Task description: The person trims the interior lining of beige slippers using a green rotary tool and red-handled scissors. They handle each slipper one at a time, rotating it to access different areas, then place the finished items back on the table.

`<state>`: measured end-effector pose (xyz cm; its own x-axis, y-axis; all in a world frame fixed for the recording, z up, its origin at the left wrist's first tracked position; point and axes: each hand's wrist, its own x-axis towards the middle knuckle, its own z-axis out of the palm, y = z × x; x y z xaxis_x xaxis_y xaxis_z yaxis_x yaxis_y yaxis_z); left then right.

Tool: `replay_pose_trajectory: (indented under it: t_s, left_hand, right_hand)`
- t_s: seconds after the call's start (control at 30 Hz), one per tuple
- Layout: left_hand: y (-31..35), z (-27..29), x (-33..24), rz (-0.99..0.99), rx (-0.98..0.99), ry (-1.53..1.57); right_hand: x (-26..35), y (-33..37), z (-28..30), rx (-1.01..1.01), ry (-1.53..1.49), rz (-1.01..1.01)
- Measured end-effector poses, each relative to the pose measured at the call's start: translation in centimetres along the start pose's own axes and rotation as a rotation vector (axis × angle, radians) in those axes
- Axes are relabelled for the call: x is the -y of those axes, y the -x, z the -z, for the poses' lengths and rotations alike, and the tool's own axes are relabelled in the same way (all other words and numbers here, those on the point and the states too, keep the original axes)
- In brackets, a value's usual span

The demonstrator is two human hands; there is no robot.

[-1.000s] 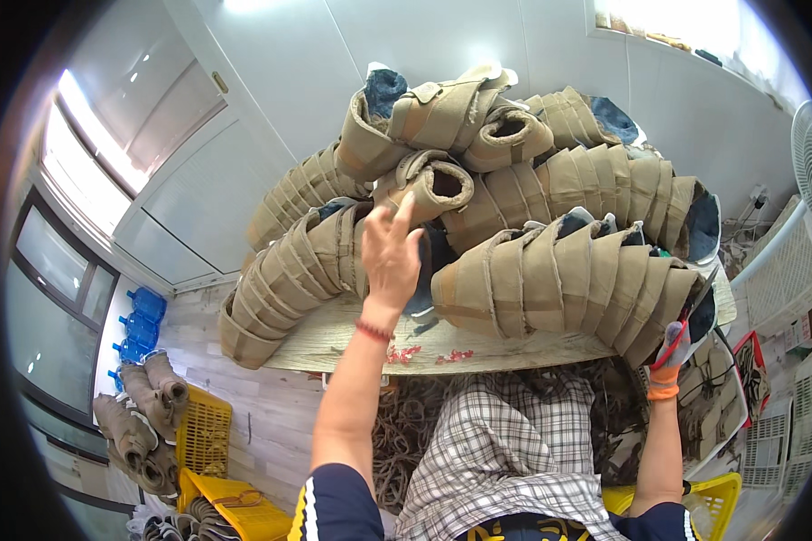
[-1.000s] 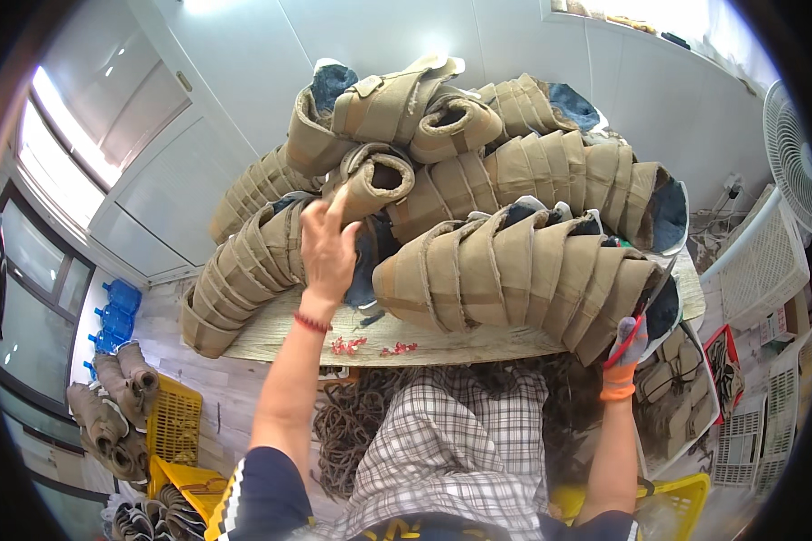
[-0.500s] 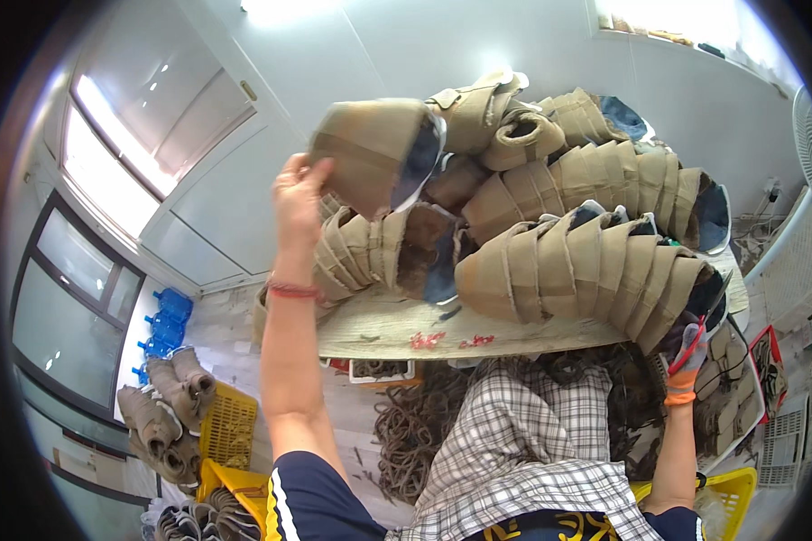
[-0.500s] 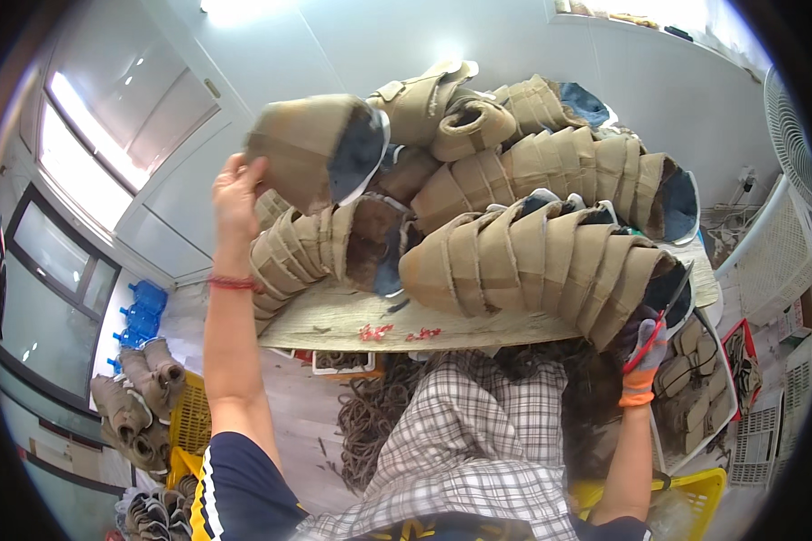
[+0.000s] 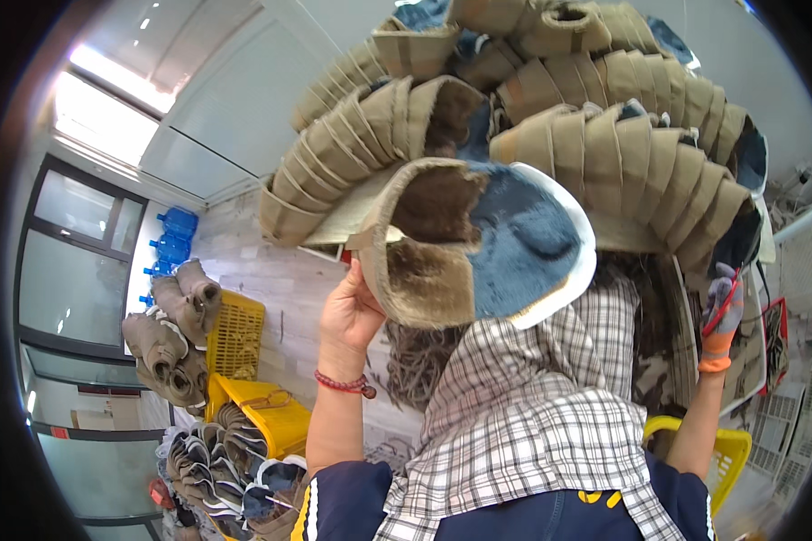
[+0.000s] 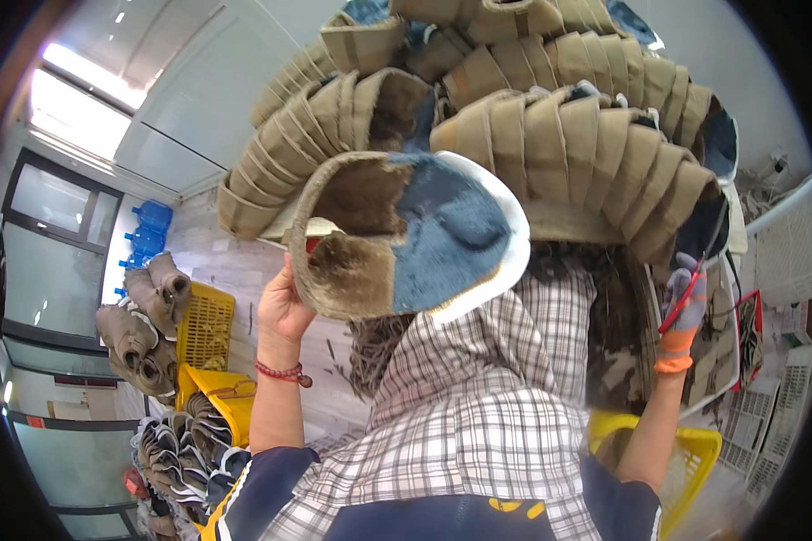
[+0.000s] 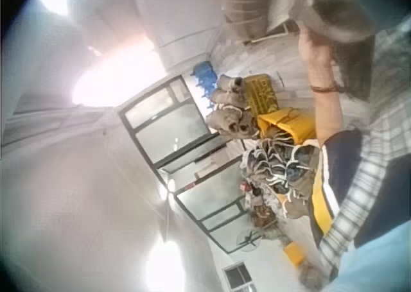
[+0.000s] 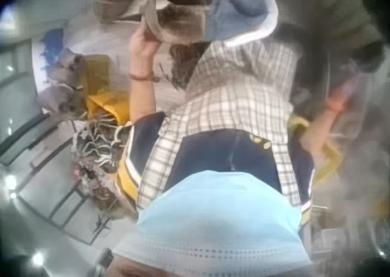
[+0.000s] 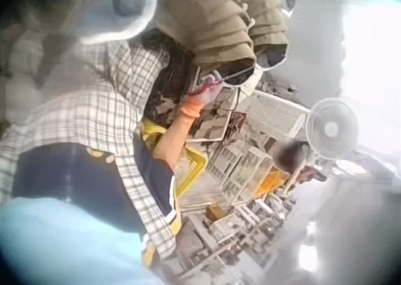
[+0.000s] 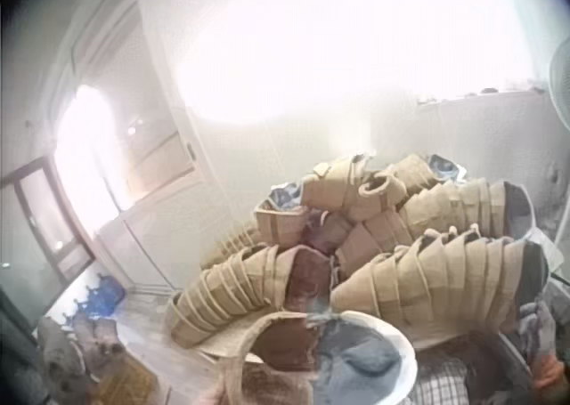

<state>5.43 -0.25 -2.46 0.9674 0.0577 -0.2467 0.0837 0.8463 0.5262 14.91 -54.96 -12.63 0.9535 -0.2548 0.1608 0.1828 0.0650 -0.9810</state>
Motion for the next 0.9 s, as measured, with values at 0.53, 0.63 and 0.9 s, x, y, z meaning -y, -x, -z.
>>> replay_pose_trajectory:
  t_s: [0.53, 0.63, 0.9]
  left_hand:
    - [2.2, 6.1, 8.7, 0.127, 0.006, 0.099]
    - [2.2, 4.5, 9.1, 0.147, 0.015, 0.102]
    - [1.4, -1.1, 11.6, 0.086, 0.118, -0.105]
  right_hand:
    - [9.1, 7.1, -8.9, 0.133, 0.241, -0.063]
    - [9.2, 7.6, -9.2, 0.108, 0.187, -0.138]
    - [11.4, 10.5, -10.3, 0.063, 0.081, -0.187]
